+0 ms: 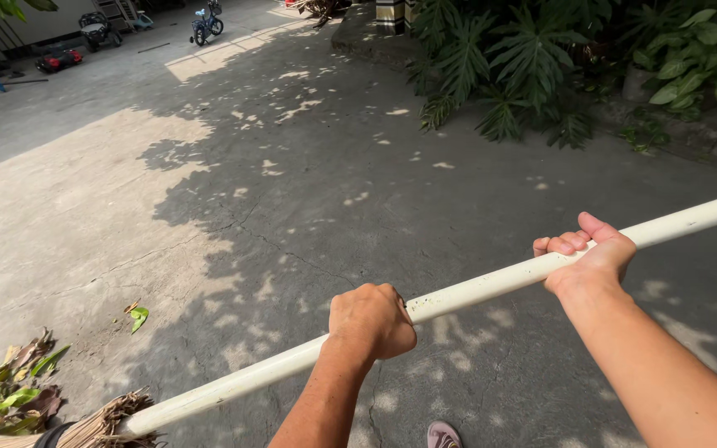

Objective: The person sweeps dry leaves across a concrete courtyard using a long-handled broom, gathering them into a pile near potted plants.

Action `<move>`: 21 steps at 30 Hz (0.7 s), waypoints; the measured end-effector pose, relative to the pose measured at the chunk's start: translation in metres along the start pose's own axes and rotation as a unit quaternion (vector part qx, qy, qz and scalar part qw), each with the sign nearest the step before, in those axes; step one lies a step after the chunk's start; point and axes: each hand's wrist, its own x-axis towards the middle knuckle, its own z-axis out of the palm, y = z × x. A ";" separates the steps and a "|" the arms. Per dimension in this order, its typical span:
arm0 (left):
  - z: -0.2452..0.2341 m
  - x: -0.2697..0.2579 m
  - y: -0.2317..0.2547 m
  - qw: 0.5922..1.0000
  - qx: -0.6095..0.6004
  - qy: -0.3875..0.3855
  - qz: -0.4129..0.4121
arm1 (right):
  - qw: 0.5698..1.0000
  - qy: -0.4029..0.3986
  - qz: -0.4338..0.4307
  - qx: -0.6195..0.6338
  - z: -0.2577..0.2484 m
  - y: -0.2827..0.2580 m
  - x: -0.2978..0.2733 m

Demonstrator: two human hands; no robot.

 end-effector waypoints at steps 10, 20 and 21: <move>-0.089 0.209 -0.044 0.997 0.043 0.054 0.030 | 0.992 -0.013 -0.094 0.078 0.153 0.031 0.055; -0.053 0.288 -0.262 0.988 -0.078 -0.022 -0.129 | 0.969 -0.165 -0.106 -0.153 0.210 0.271 -0.008; -0.042 0.283 -0.290 0.981 -0.112 -0.023 -0.158 | 0.961 -0.184 -0.102 -0.181 0.217 0.299 -0.016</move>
